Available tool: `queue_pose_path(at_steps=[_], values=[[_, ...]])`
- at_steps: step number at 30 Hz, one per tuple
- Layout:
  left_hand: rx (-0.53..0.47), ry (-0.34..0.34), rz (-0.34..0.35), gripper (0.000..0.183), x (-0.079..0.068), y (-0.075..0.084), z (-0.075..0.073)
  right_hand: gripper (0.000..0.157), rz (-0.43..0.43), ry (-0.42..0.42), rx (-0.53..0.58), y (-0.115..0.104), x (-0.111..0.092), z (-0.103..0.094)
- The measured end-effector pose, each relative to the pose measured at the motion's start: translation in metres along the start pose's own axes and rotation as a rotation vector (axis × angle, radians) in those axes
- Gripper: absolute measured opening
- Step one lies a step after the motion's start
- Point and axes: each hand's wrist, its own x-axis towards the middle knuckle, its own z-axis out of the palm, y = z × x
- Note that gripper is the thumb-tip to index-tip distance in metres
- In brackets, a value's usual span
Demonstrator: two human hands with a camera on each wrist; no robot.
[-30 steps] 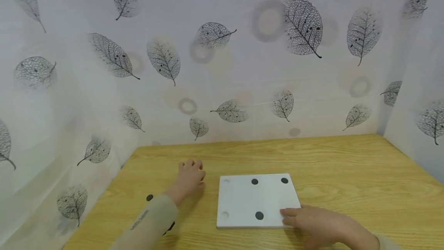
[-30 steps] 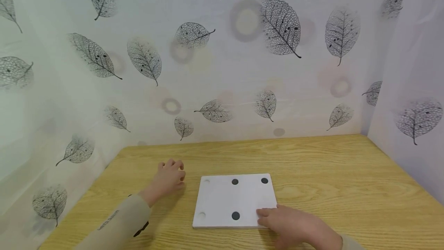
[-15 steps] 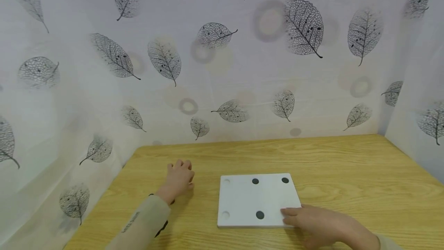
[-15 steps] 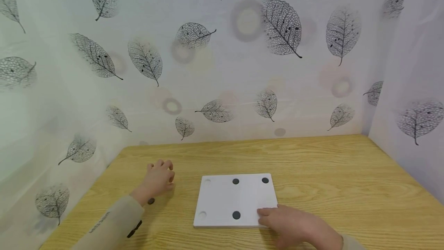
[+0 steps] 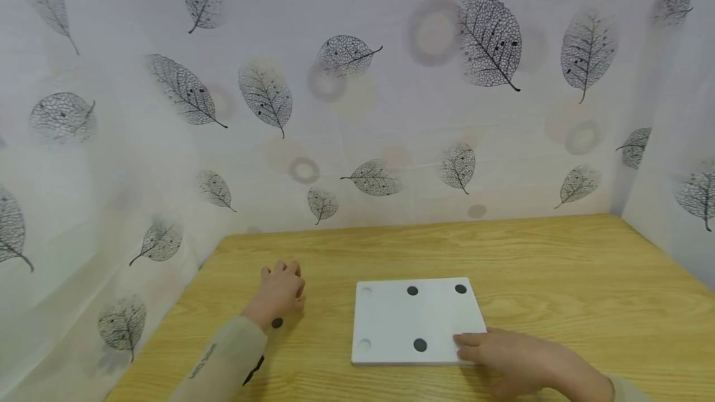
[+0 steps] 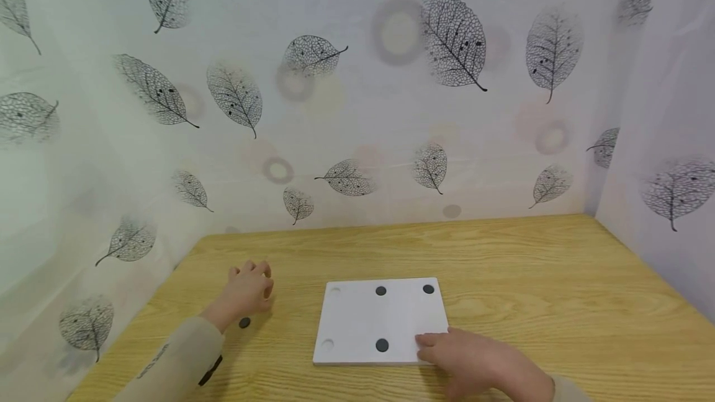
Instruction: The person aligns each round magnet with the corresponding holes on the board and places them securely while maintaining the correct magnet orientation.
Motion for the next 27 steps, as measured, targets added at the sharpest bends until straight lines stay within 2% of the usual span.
queue_pose_path(at_steps=[11,21,27], values=[[-0.029,-0.014,-0.004,0.028,-0.004,-0.002,0.0,0.053,0.014,-0.006,-0.005,0.0,-0.001,0.0],[-0.059,-0.061,-0.013,0.025,-0.011,-0.01,0.0,0.052,0.074,-0.029,0.035,-0.002,0.001,-0.002],[-0.079,-0.098,-0.018,0.028,-0.02,-0.015,-0.001,0.051,0.051,0.0,-0.012,-0.001,0.0,0.001]])
